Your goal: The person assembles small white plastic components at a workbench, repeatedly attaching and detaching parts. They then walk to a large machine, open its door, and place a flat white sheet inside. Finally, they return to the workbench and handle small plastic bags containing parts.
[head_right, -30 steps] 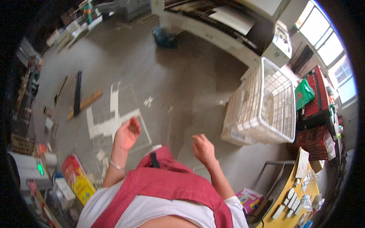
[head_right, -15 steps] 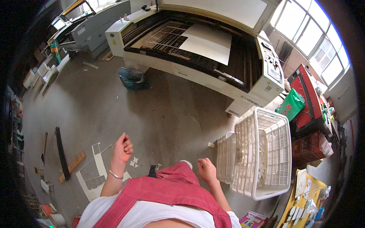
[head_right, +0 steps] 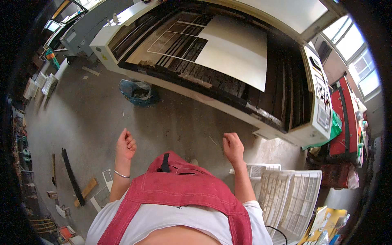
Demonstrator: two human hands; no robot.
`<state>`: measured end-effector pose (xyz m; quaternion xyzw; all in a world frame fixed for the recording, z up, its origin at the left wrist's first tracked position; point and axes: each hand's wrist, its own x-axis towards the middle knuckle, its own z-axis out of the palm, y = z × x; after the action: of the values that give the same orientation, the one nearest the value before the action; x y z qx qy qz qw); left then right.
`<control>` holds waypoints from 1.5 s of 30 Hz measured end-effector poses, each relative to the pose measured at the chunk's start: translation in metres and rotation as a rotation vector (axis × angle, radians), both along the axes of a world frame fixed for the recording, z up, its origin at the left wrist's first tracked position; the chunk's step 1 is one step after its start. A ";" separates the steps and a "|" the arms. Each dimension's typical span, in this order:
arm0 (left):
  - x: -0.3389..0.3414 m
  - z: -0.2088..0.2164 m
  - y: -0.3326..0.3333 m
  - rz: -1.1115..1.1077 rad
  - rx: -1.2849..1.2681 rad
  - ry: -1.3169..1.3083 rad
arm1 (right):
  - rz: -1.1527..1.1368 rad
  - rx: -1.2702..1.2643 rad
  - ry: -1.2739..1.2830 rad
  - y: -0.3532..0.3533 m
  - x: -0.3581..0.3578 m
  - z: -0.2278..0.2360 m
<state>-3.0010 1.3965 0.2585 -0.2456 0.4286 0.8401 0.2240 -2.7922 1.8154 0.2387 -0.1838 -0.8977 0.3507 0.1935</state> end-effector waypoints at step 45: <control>-0.661 -0.140 0.261 -0.085 -0.384 -0.079 | -1.234 -0.102 -0.476 0.417 -0.325 -0.106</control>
<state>-3.6620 1.6572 0.1189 -0.2981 0.5817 0.7226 0.2250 -3.1171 2.2327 0.1326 -0.7457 -0.6282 0.1672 0.1461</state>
